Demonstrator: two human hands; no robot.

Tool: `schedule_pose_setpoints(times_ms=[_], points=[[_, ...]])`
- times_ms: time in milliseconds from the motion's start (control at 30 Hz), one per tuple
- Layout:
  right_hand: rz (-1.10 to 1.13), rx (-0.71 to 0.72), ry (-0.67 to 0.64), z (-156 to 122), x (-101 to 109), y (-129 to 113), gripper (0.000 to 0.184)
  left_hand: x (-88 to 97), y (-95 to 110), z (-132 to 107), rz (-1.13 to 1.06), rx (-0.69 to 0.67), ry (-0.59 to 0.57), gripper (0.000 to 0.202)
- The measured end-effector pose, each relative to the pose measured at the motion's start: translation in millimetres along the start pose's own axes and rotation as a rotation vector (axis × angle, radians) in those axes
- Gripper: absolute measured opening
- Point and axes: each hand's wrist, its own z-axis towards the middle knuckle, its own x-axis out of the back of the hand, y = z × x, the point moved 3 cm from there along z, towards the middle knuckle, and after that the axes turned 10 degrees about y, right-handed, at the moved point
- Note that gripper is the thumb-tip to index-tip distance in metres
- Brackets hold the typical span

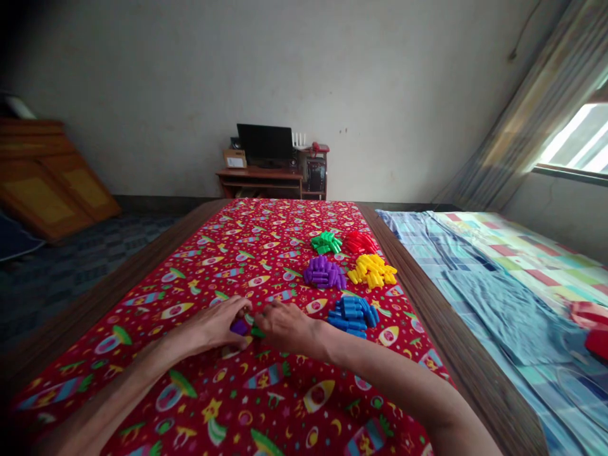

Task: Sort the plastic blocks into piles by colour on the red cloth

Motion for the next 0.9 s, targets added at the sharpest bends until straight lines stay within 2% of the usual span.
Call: schedule_pose_setpoints(times_ms=[100, 167, 233, 300, 367, 500, 567, 633, 900], points=[[-0.006, -0.049, -0.001, 1.8, -1.8, 7.9, 0.041, 7.9, -8.4, -4.2, -0.067, -0.002, -0.069, 0.035], [0.022, -0.117, 0.047, 2.3, 13.1, 27.0, 0.044, 7.8, -16.1, -3.3, -0.101, -0.002, -0.076, 0.033], [0.026, -0.228, 0.124, 3.2, 35.8, 57.2, 0.048, 2.9, -22.0, 0.3, -0.107, -0.015, -0.049, 0.027], [0.010, -0.367, 0.225, 4.2, 60.7, 95.1, 0.047, -5.1, -23.3, 4.9, -0.107, -0.055, 0.027, 0.021], [-0.013, -0.543, 0.334, 3.8, 83.0, 136.7, 0.037, -14.5, -20.2, 8.4, -0.124, -0.095, 0.131, 0.019], [-0.064, -0.859, 0.487, -0.5, 108.6, 206.8, 0.023, -30.0, -11.0, 9.3, -0.140, -0.110, 0.351, 0.026], [-0.088, -0.919, 0.485, -0.1, 109.7, 227.7, 0.020, -35.4, -9.0, 8.3, -0.128, -0.122, 0.391, 0.029], [-0.100, -0.897, 0.443, 3.8, 104.6, 239.4, 0.019, -39.0, -9.8, 7.9, -0.129, -0.145, 0.370, 0.029], [-0.194, -0.803, 0.359, 20.2, 81.0, 256.5, 0.016, -40.6, -18.2, 8.5, -0.195, -0.144, 0.354, 0.032]])
